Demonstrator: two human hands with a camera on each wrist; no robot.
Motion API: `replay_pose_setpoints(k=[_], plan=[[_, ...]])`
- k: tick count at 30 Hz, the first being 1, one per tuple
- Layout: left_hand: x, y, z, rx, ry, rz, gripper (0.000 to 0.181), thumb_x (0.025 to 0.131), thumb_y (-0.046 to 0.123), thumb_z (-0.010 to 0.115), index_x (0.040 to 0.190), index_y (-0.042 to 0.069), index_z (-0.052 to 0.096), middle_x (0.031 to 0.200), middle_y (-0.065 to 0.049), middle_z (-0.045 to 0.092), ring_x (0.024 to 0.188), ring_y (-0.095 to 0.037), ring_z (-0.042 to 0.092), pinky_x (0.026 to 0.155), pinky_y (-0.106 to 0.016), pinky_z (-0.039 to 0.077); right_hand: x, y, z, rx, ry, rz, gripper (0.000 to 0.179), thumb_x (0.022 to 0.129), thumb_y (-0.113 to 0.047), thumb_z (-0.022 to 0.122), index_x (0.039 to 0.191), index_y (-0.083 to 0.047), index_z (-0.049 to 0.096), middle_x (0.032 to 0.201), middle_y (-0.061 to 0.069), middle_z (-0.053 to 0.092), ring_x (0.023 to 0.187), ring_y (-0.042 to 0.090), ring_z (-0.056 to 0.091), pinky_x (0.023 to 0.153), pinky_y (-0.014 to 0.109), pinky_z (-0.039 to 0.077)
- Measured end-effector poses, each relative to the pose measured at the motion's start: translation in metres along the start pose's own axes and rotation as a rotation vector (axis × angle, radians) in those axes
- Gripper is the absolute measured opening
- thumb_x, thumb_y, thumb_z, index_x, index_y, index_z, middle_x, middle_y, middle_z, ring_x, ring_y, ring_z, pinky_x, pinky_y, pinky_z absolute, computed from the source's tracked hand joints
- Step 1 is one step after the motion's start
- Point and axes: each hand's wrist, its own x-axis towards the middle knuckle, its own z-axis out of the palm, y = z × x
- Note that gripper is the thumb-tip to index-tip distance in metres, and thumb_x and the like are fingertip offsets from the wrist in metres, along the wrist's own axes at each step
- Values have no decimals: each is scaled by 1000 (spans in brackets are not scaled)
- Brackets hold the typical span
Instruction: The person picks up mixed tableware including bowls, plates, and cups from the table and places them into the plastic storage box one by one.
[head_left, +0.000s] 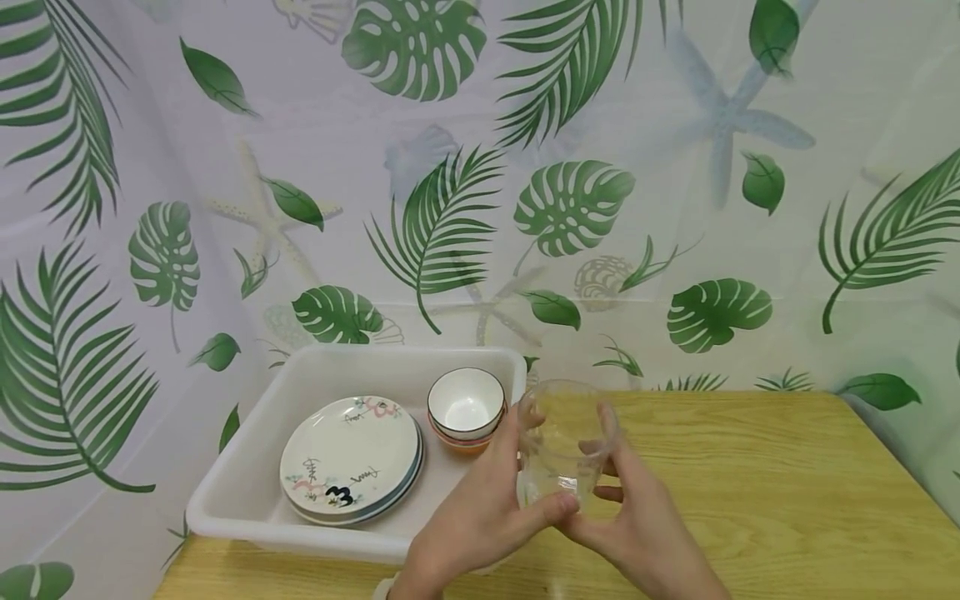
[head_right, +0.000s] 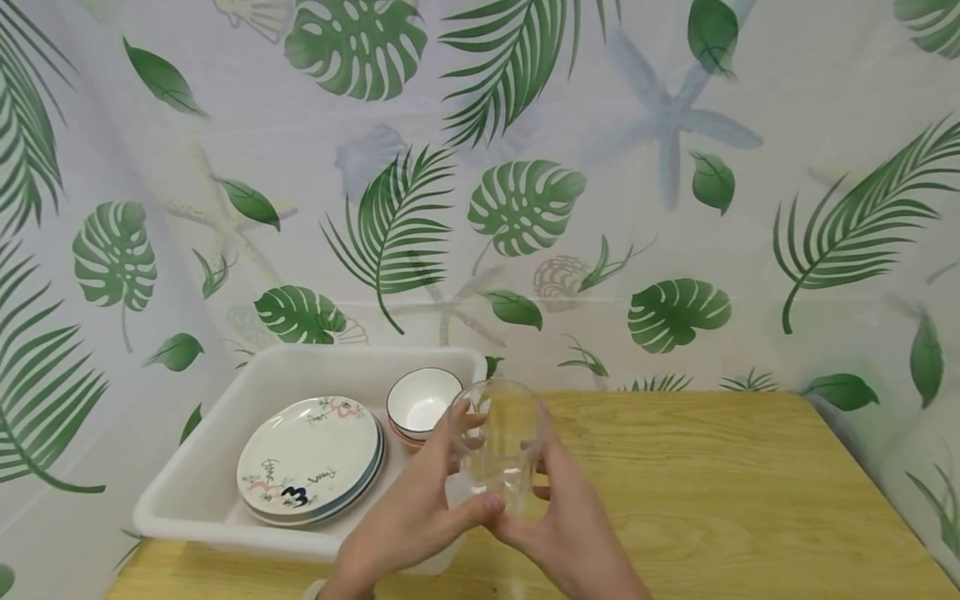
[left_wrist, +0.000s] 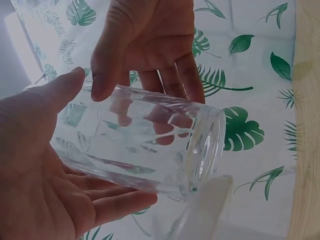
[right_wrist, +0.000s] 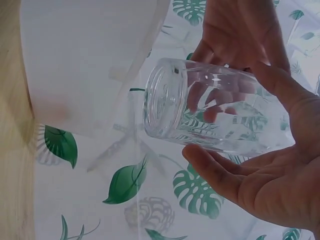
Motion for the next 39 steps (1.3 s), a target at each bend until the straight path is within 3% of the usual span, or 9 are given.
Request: replay_pose_setpoints(k=[4, 9, 15, 23, 29, 39], plan=[[0, -2, -3, -81, 24, -9, 97, 88, 36, 76, 158, 25, 9, 148, -6, 44, 131, -22, 49, 104, -41, 46, -2, -3, 3, -19, 4, -91, 112, 74, -15, 89, 160, -13, 16, 127, 9, 57, 108, 22, 62, 77, 37, 58], [-1, -2, -8, -149, 37, -45, 99, 86, 32, 79, 157, 24, 10, 147, 0, 43, 134, -20, 47, 105, -43, 45, -4, -7, 5, -92, 9, -185, 118, 71, -12, 90, 161, -19, 14, 137, 11, 53, 110, 18, 56, 76, 34, 58], [-2, 0, -14, -152, 36, -36, 99, 85, 28, 80, 157, 22, 13, 145, -2, 46, 135, -18, 46, 106, -45, 43, -5, -10, 4, -105, -8, -154, 113, 75, -18, 88, 161, -25, 15, 135, 8, 53, 111, 20, 56, 81, 34, 57], [-5, -2, -25, -129, 37, -13, 92, 83, 26, 83, 152, 16, 24, 139, -6, 54, 130, -20, 51, 103, -45, 46, -5, -9, 6, -76, -35, -190, 109, 77, -16, 86, 161, -22, 16, 126, 2, 56, 110, 12, 55, 81, 33, 57], [-6, -4, -29, -159, 26, 24, 89, 84, 23, 82, 152, 22, 25, 139, -7, 54, 130, -22, 52, 102, -43, 47, -4, -8, 7, -12, -72, -152, 103, 83, -19, 82, 160, -26, 16, 130, 4, 55, 111, 20, 56, 81, 35, 57], [-8, -9, -33, -209, 68, 49, 88, 82, 13, 82, 151, 17, 27, 143, -12, 50, 130, -31, 53, 103, -44, 47, -4, -5, 13, 36, -137, -120, 96, 88, -17, 77, 161, -24, 14, 137, 13, 52, 108, 29, 62, 83, 36, 56]])
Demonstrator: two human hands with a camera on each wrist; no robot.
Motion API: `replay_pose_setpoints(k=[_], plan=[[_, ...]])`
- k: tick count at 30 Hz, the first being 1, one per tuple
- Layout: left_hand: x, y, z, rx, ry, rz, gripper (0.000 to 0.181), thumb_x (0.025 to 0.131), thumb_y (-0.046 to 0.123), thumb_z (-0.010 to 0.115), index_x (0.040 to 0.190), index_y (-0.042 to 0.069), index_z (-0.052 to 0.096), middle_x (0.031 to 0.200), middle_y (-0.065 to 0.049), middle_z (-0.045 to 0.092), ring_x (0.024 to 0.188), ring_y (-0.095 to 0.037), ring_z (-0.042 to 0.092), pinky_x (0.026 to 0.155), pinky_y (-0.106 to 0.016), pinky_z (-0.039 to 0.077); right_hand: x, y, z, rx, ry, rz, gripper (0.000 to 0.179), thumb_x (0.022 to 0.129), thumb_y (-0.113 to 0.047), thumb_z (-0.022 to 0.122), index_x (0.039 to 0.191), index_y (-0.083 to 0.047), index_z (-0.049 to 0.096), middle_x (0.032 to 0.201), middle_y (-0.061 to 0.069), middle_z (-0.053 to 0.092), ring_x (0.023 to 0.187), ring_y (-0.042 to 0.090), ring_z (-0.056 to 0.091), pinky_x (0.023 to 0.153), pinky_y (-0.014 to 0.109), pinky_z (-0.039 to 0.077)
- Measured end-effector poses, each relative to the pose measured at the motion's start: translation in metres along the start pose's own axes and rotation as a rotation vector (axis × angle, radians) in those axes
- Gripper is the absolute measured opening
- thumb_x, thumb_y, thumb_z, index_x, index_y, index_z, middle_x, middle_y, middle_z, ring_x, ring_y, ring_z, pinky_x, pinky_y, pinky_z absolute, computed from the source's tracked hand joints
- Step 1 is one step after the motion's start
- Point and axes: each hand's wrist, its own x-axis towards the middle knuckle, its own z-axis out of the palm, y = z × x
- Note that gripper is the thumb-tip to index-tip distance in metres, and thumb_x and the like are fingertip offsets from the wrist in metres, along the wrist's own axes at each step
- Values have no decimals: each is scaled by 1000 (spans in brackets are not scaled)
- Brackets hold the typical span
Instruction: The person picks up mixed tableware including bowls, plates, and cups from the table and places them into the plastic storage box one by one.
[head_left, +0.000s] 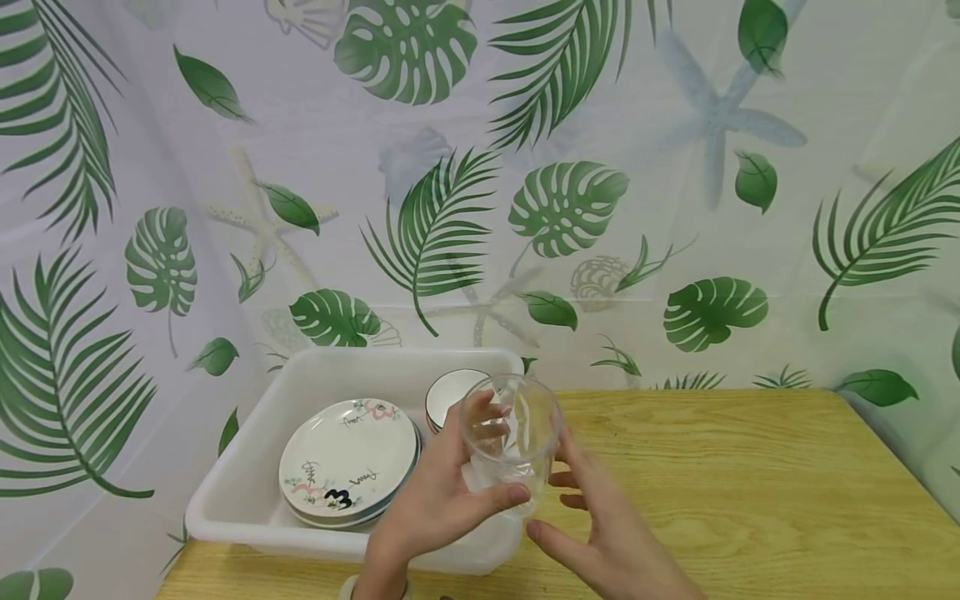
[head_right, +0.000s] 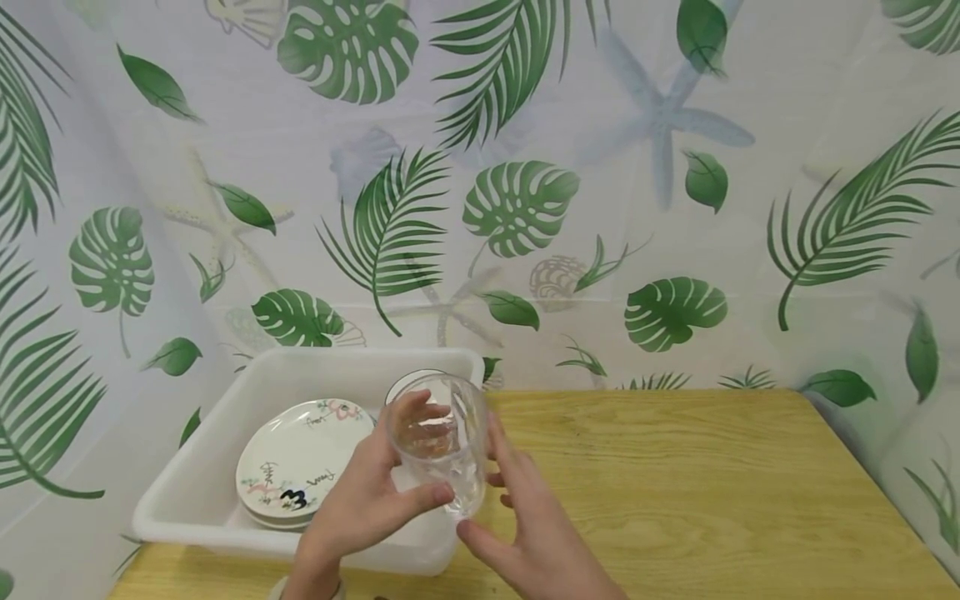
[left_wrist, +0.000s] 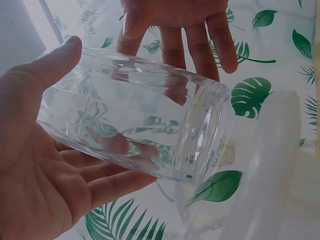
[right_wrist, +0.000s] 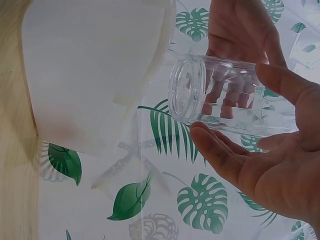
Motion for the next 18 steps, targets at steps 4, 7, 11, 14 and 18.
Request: replay_pose_setpoints(k=[4, 7, 11, 14, 18], plan=[[0, 0, -3, 24, 32, 14, 87, 82, 13, 83, 150, 19, 28, 142, -12, 50, 128, -28, 54, 101, -42, 49, 0, 1, 1, 48, -54, 44, 90, 91, -18, 74, 160, -17, 17, 140, 17, 48, 107, 30, 63, 83, 34, 55], [0, -1, -6, 45, 52, 10, 87, 82, 15, 83, 149, 18, 29, 141, -10, 51, 127, -26, 55, 99, -41, 50, 1, 2, 1, 80, -103, 102, 88, 93, -22, 72, 160, -17, 16, 144, 18, 44, 108, 28, 62, 83, 32, 55], [0, -2, -10, 53, 76, -4, 87, 80, 15, 84, 148, 14, 30, 141, -8, 51, 126, -25, 56, 98, -41, 51, 1, 3, 3, 88, -122, 126, 86, 93, -24, 71, 160, -20, 18, 148, 19, 41, 106, 28, 62, 81, 28, 54], [-1, -3, -13, 52, 97, -21, 88, 79, 15, 85, 148, 12, 30, 141, -9, 52, 125, -25, 57, 97, -40, 52, 2, 5, 6, 90, -128, 138, 83, 93, -24, 71, 160, -21, 20, 148, 20, 38, 105, 28, 62, 79, 29, 54], [-2, -5, -17, 65, 127, -39, 90, 77, 15, 87, 147, 13, 32, 140, -8, 53, 123, -24, 58, 95, -39, 53, 5, 9, 12, 121, -148, 196, 81, 94, -25, 70, 159, -25, 22, 149, 20, 35, 102, 25, 62, 77, 27, 55]])
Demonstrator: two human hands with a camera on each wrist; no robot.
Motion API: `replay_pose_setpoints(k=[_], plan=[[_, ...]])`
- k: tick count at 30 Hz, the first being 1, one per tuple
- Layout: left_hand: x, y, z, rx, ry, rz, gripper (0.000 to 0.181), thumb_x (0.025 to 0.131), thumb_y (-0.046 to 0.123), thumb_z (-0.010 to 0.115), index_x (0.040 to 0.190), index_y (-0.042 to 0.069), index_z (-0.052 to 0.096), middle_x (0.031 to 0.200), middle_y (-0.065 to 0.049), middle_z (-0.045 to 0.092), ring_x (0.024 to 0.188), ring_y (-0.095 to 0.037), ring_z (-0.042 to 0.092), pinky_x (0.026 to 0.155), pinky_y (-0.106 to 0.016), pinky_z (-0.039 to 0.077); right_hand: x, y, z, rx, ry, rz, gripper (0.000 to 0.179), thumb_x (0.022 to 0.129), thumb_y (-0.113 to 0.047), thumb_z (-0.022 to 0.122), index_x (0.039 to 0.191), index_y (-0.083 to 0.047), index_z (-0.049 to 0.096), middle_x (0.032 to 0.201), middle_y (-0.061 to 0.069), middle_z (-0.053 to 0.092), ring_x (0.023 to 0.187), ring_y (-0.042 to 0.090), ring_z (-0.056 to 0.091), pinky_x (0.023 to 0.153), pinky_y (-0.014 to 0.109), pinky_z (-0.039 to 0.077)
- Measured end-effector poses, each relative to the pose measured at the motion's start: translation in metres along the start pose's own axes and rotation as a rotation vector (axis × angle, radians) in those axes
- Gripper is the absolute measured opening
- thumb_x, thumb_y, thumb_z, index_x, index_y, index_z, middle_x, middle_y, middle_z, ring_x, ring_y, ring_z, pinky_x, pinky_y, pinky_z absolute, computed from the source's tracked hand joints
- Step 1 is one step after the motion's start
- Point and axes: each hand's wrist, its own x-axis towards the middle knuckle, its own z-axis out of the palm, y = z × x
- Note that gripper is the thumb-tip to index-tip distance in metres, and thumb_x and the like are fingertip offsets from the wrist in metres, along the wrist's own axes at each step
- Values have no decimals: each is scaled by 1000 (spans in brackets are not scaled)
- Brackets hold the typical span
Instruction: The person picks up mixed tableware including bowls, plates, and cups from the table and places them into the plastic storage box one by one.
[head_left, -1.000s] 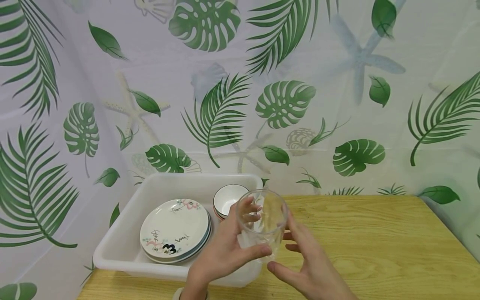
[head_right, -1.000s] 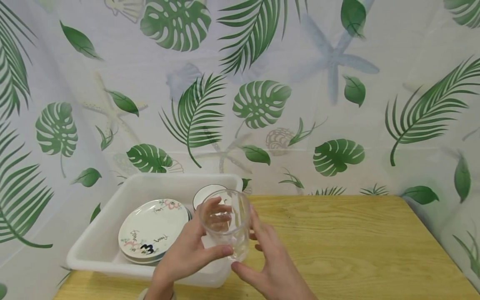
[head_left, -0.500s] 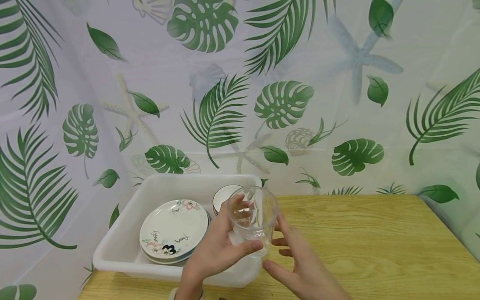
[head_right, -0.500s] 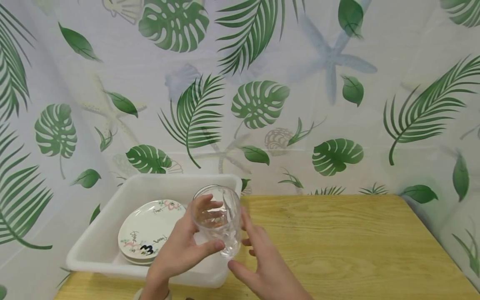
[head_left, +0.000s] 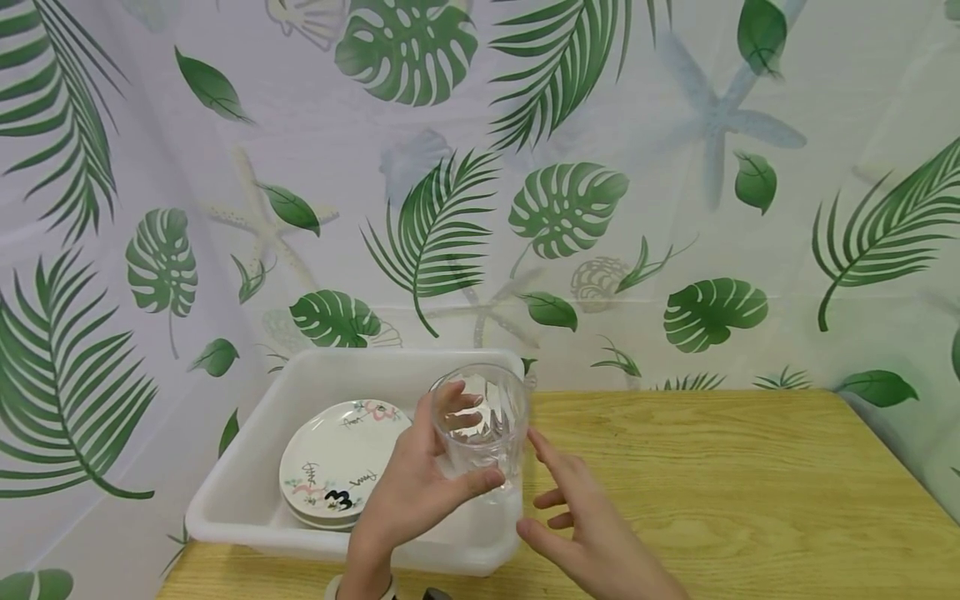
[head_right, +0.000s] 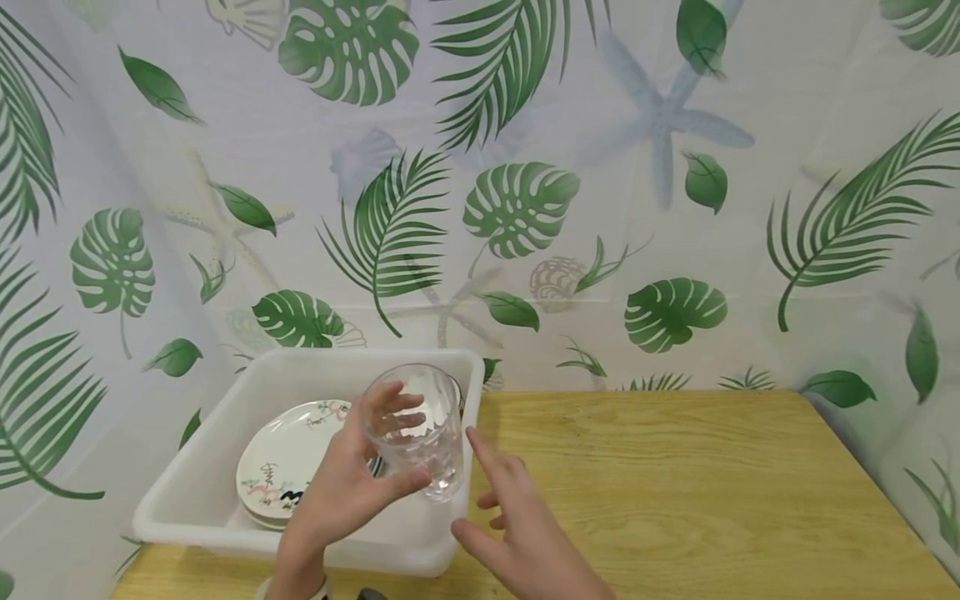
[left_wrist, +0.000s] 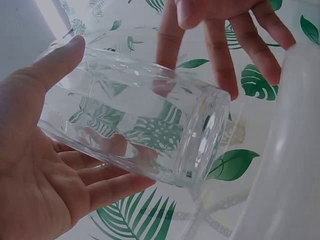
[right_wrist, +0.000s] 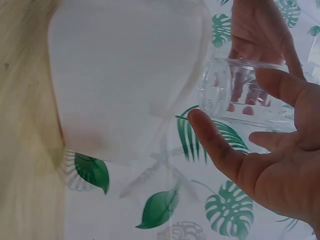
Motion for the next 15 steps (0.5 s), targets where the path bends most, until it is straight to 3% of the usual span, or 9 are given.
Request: replay_pose_setpoints(k=[6, 15], plan=[[0, -6, -6, 41, 20, -1, 88, 77, 17, 87, 147, 14, 33, 139, -9, 54, 122, -26, 59, 94, -44, 52, 8, 14, 13, 93, 12, 70, 86, 93, -21, 72, 160, -18, 18, 152, 24, 25, 92, 20, 63, 72, 25, 56], [0, -16, -12, 53, 5, -77, 88, 76, 21, 88, 145, 17, 34, 138, -1, 53, 125, -23, 56, 100, -56, 45, 17, 27, 34, 297, 1, 191, 98, 92, -17, 71, 160, -8, 0, 159, 28, 12, 85, 22, 65, 69, 33, 58]])
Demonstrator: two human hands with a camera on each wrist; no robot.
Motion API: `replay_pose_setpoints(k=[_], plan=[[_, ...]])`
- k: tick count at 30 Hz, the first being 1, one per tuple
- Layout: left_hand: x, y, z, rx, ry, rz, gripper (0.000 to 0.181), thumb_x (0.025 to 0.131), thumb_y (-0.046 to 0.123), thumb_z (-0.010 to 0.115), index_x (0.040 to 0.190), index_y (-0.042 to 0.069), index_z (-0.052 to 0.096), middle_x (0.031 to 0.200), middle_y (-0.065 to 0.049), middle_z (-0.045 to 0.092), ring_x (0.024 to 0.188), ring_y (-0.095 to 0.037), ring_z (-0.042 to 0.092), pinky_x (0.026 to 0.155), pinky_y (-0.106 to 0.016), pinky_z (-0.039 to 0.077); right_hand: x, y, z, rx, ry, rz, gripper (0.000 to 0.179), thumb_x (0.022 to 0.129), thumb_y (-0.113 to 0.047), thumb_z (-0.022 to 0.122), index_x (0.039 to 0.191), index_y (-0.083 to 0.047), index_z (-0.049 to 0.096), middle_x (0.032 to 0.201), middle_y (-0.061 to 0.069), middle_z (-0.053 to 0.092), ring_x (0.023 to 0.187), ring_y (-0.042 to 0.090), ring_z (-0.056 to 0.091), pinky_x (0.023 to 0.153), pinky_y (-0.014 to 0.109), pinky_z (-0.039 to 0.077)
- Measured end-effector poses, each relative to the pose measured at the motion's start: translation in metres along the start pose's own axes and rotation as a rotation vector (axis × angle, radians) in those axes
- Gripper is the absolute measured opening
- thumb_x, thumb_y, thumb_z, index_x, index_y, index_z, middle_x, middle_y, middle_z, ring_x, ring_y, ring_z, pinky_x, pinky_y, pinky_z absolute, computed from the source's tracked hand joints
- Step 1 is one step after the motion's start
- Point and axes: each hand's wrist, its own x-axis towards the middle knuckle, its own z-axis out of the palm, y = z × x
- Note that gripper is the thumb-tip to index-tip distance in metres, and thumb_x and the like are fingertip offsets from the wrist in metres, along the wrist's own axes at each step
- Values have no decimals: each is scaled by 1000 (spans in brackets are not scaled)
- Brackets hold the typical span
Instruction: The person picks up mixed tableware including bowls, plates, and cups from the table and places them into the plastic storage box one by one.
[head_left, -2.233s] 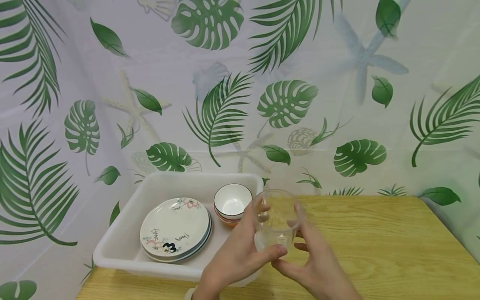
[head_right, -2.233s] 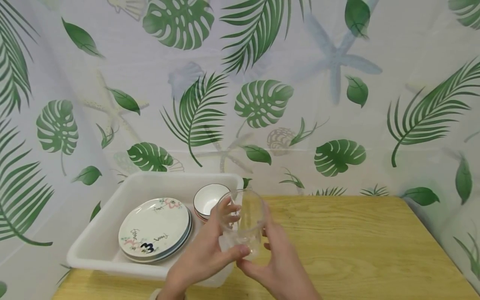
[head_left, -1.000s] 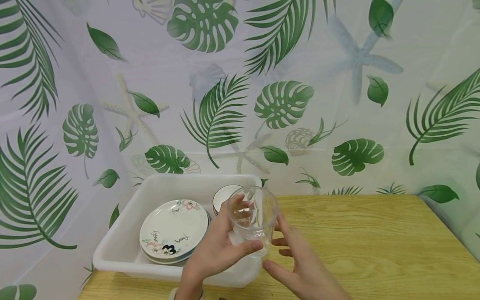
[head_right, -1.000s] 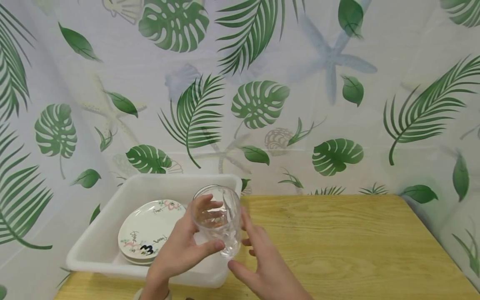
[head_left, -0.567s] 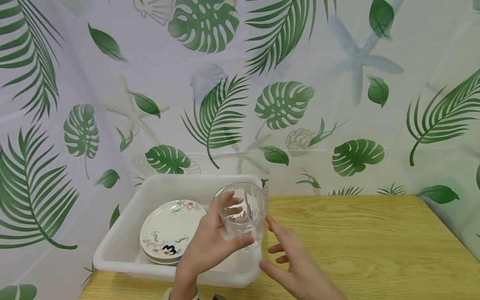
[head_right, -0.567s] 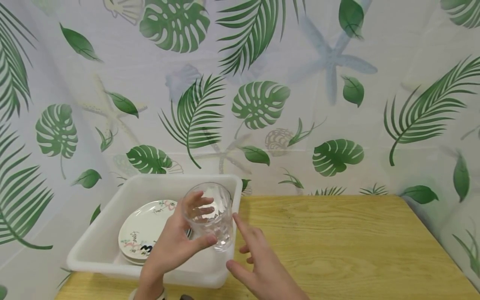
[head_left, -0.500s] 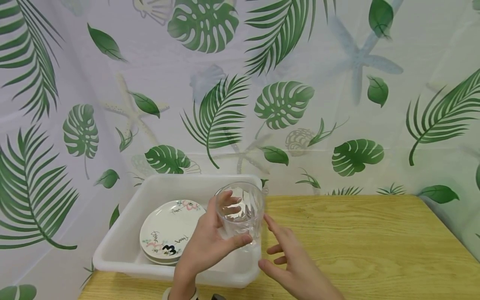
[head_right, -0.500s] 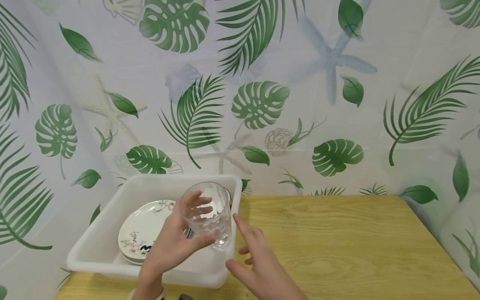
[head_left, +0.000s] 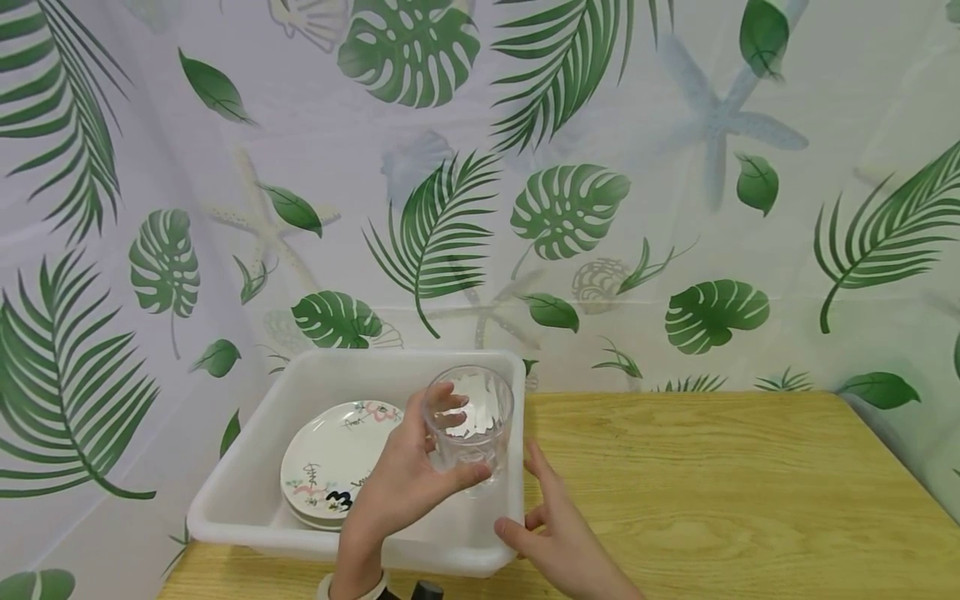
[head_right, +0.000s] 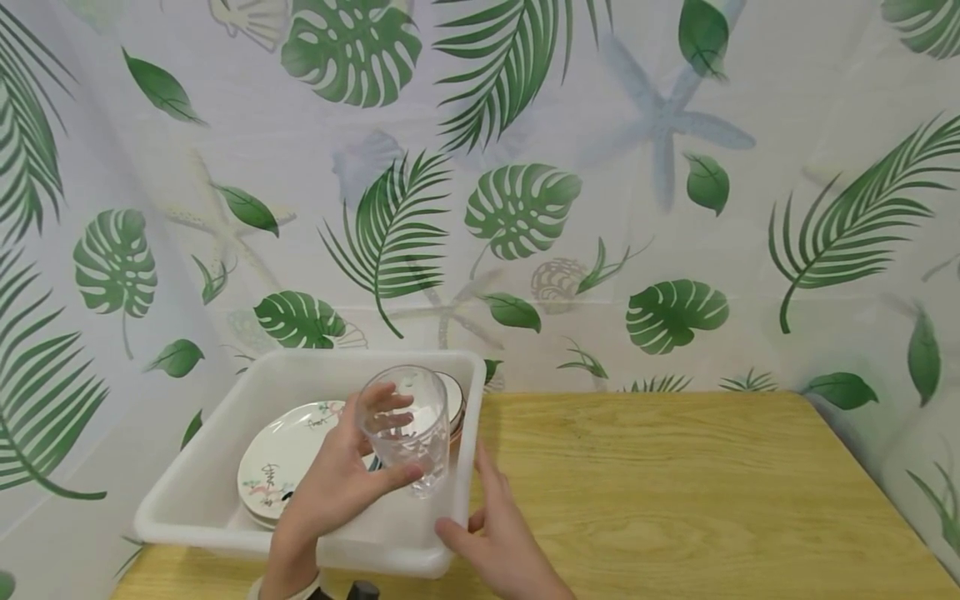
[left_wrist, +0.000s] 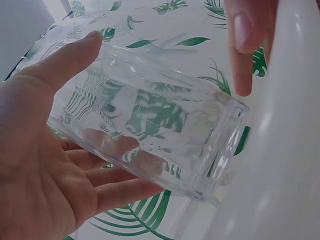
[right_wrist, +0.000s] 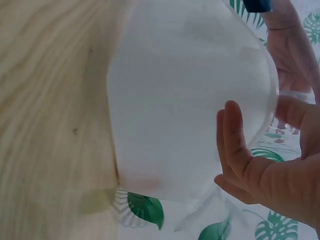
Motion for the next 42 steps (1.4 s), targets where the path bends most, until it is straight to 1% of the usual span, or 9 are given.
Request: replay_pose_setpoints(k=[3, 5, 11, 16, 18, 22, 28, 36, 42], plan=[[0, -2, -1, 10, -6, -13, 88, 75, 23, 88, 144, 16, 34, 138, -1, 53, 126, -23, 55, 101, -58, 44, 3, 3, 3, 99, -9, 34, 100, 93, -15, 70, 159, -7, -6, 160, 28, 11, 82, 24, 68, 67, 36, 58], [1, -4, -2, 13, -12, -13, 88, 75, 24, 88, 144, 13, 34, 138, -3, 53, 126, -25, 55, 101, -59, 43, 5, 6, 3, 164, -29, 43, 99, 94, -13, 67, 158, -6, -8, 160, 29, 11, 82, 25, 69, 64, 34, 58], [1, -7, -5, 34, -23, -58, 89, 74, 23, 89, 144, 10, 36, 136, -4, 55, 126, -19, 54, 103, -56, 42, 10, 11, 3, 323, -98, 70, 85, 95, -9, 65, 158, -3, 7, 155, 29, 24, 81, 24, 68, 56, 28, 54], [1, -11, -7, 30, -48, -101, 90, 73, 25, 89, 144, 8, 36, 136, -10, 56, 121, -28, 56, 102, -53, 42, 12, 12, 3, 408, -122, 113, 83, 95, -10, 65, 157, -1, 10, 153, 27, 28, 90, 25, 65, 57, 26, 55], [1, -12, -7, 27, -60, -115, 90, 73, 26, 89, 144, 9, 36, 136, -10, 55, 117, -29, 58, 100, -51, 44, 12, 13, 3, 426, -128, 118, 84, 95, -10, 65, 157, -1, 9, 153, 27, 28, 92, 25, 63, 57, 25, 55], [2, -16, -8, 22, -96, -135, 90, 73, 28, 89, 144, 10, 35, 137, -8, 54, 113, -25, 60, 97, -47, 46, 13, 14, 3, 432, -126, 118, 84, 95, -10, 66, 156, 1, 8, 152, 29, 28, 93, 25, 64, 58, 26, 56], [2, -22, -6, 38, -124, -137, 90, 76, 30, 87, 145, 11, 33, 136, -7, 53, 113, -22, 60, 96, -46, 47, 13, 15, 1, 433, -120, 113, 84, 95, -10, 65, 155, 3, 7, 151, 31, 27, 94, 28, 65, 57, 28, 56], [-5, -34, -4, 99, -164, -178, 90, 79, 38, 84, 147, 13, 29, 142, -8, 50, 123, -21, 54, 102, -47, 43, 13, 14, 1, 432, -115, 112, 81, 95, -7, 64, 155, 2, 10, 149, 30, 29, 92, 25, 63, 57, 27, 56], [-10, -44, -1, 93, -194, -164, 92, 81, 40, 82, 149, 13, 26, 142, -12, 50, 127, -23, 51, 105, -49, 40, 12, 14, 2, 448, -124, 94, 80, 95, -5, 63, 154, 4, 10, 147, 32, 29, 92, 26, 63, 56, 25, 55]])
